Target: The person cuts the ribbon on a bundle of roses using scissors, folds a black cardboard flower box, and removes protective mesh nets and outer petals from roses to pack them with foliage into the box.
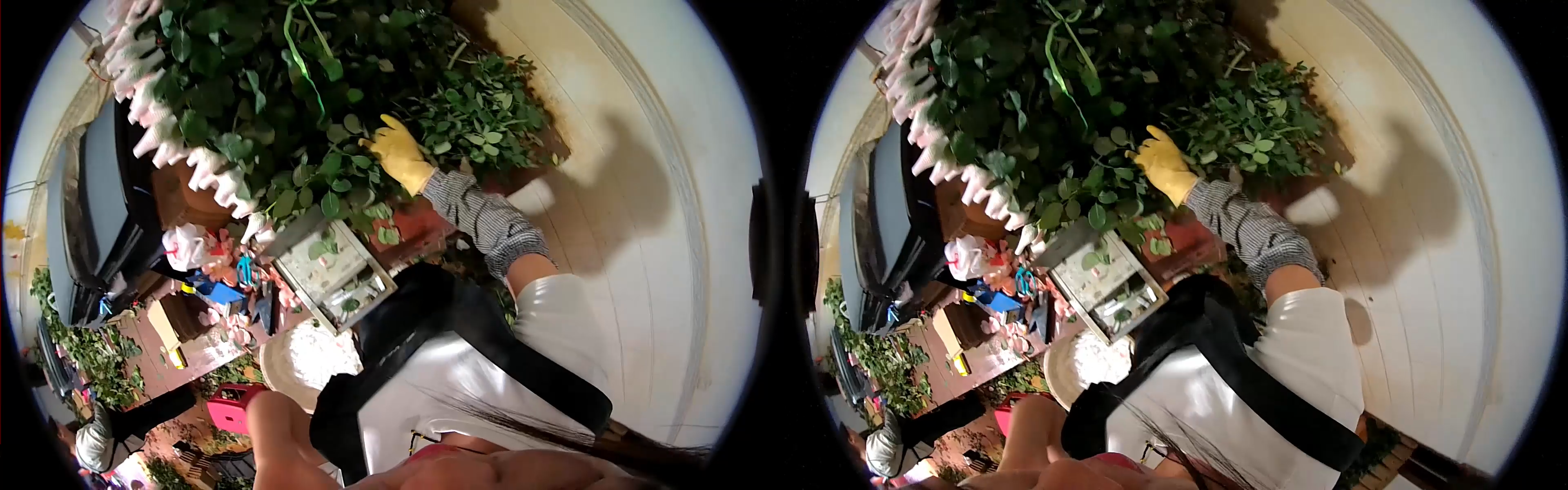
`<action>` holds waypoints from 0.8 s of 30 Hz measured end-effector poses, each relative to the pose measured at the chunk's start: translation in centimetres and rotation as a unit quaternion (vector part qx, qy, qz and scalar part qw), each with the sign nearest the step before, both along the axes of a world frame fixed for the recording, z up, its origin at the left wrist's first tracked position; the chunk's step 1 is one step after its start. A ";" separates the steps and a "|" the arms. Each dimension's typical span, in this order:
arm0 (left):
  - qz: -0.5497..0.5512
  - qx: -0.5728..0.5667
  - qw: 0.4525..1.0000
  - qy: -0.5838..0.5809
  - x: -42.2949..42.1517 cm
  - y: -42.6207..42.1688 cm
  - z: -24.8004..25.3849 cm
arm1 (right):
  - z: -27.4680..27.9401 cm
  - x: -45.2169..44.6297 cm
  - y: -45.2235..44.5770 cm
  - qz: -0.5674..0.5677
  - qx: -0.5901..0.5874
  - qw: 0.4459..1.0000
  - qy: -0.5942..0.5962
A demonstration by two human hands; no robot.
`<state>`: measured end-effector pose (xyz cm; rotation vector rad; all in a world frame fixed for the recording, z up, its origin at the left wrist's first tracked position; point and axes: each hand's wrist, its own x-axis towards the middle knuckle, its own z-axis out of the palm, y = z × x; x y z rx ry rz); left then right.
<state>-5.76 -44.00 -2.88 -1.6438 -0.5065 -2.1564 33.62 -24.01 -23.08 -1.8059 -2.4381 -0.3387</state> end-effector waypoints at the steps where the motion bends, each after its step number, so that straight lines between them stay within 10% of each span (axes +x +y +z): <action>1: -0.003 0.015 1.000 -0.003 0.9 0.4 0.4 | 0.3 0.5 1.7 0.024 0.022 0.999 0.006; 4: -0.020 0.058 0.998 -0.014 2.8 1.0 -0.3 | 0.3 1.9 6.0 0.100 0.083 0.991 0.021; 6: 0.078 -0.244 0.964 0.071 4.4 0.3 -1.9 | -0.6 2.0 7.0 0.153 0.109 0.982 0.036; 24: 0.031 -0.653 0.713 0.254 12.2 9.4 -14.0 | -1.3 5.4 -11.0 -0.106 -0.068 0.988 0.085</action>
